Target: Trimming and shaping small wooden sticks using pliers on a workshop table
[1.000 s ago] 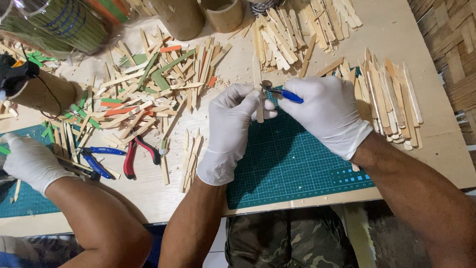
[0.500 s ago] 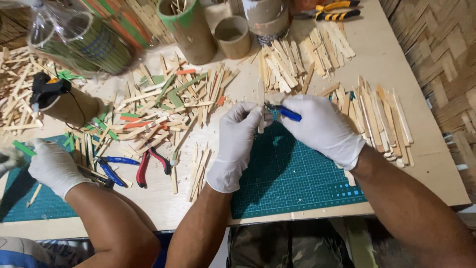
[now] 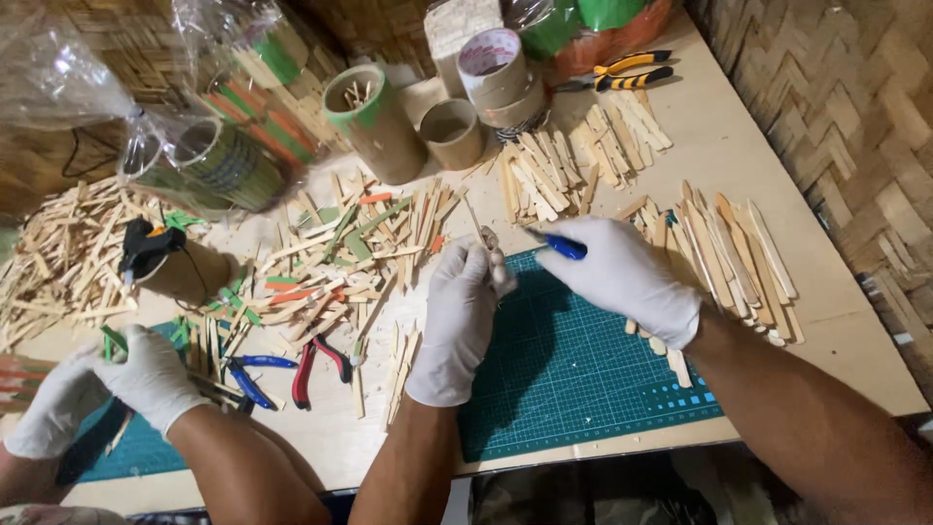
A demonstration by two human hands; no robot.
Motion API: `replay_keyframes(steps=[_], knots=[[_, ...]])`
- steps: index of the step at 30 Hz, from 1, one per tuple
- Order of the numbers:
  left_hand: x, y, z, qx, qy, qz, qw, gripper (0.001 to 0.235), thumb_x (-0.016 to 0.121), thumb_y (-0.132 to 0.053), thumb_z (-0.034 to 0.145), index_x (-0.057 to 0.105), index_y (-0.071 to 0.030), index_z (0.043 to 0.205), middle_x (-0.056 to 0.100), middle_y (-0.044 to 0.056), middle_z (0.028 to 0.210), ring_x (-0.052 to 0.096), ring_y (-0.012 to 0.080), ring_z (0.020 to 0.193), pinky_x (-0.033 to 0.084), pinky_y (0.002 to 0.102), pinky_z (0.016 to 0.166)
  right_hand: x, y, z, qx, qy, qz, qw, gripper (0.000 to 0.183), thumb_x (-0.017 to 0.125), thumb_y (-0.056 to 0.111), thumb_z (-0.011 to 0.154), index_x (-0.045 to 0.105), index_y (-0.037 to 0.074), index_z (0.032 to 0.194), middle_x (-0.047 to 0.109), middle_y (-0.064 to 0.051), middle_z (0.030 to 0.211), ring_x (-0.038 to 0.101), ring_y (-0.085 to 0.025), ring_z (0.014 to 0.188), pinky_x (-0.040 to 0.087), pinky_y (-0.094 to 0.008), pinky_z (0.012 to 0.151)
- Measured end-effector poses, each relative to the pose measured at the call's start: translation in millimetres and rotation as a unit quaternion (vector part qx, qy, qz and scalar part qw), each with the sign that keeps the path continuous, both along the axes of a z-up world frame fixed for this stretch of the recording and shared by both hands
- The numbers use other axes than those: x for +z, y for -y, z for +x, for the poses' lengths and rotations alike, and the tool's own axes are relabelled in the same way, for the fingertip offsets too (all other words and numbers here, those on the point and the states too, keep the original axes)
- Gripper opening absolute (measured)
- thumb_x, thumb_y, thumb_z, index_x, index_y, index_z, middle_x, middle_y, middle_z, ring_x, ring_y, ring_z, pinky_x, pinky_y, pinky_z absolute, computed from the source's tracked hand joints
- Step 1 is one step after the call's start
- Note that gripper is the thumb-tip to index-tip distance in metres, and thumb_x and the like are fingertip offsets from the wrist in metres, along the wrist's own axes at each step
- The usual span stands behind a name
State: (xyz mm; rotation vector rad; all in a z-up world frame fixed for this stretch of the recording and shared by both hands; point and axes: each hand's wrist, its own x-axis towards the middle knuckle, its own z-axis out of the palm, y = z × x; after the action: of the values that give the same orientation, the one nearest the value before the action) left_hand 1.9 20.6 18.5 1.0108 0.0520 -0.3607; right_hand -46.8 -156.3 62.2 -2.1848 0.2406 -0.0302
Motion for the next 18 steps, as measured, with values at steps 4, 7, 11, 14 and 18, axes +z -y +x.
replay_keyframes(steps=[4,7,11,14,18], knots=[[9.1,7.2,-8.6,-0.08,-0.02,-0.054,0.995,0.017,0.062,-0.021,0.103,0.058,-0.006,0.111,0.059,0.0,0.08,0.052,0.0059,0.058,0.046,0.02,0.058,-3.2,-2.6,17.5,-0.067,0.046,0.151,0.985,0.017,0.086,0.031,0.079,0.075,0.02,0.073,0.057,0.009,0.056,0.052,-0.005,0.054,0.036,-0.017,0.053],[8.4,12.0,-14.4,-0.14,-0.064,-0.1,0.983,0.01,0.062,-0.014,0.102,0.056,-0.007,0.105,0.053,0.0,0.074,0.04,0.0059,0.051,0.04,0.02,0.051,-8.6,-1.0,19.9,-0.099,0.076,0.263,0.957,0.015,0.09,0.026,0.077,0.077,0.02,0.078,0.065,0.008,0.06,0.054,-0.002,0.056,0.036,-0.013,0.054],[1.1,13.4,-16.7,-0.19,-0.084,-0.09,0.974,0.019,0.062,-0.019,0.102,0.057,-0.005,0.115,0.061,0.005,0.08,0.046,0.0064,0.053,0.043,0.022,0.053,-29.4,4.1,23.3,-0.11,0.093,0.361,0.921,0.019,0.092,0.011,0.075,0.077,0.01,0.088,0.074,-0.001,0.076,0.067,-0.006,0.067,0.053,-0.019,0.067],[-1.6,14.1,-15.9,-0.179,-0.072,-0.053,0.98,0.025,0.061,-0.022,0.102,0.059,-0.001,0.117,0.071,0.013,0.088,0.065,0.0156,0.063,0.058,0.032,0.062,-23.2,5.1,21.6,-0.109,0.101,0.375,0.915,0.02,0.088,0.004,0.075,0.076,0.006,0.09,0.073,-0.005,0.076,0.069,-0.01,0.067,0.056,-0.023,0.069],[2.9,18.0,-18.4,-0.164,-0.029,0.041,0.985,0.027,0.063,-0.02,0.099,0.064,0.002,0.115,0.077,0.016,0.097,0.077,0.0233,0.08,0.066,0.043,0.076,-16.6,6.2,19.7,-0.104,0.11,0.35,0.925,0.017,0.088,0.003,0.075,0.076,0.007,0.086,0.073,-0.004,0.073,0.066,-0.008,0.064,0.054,-0.022,0.066]])
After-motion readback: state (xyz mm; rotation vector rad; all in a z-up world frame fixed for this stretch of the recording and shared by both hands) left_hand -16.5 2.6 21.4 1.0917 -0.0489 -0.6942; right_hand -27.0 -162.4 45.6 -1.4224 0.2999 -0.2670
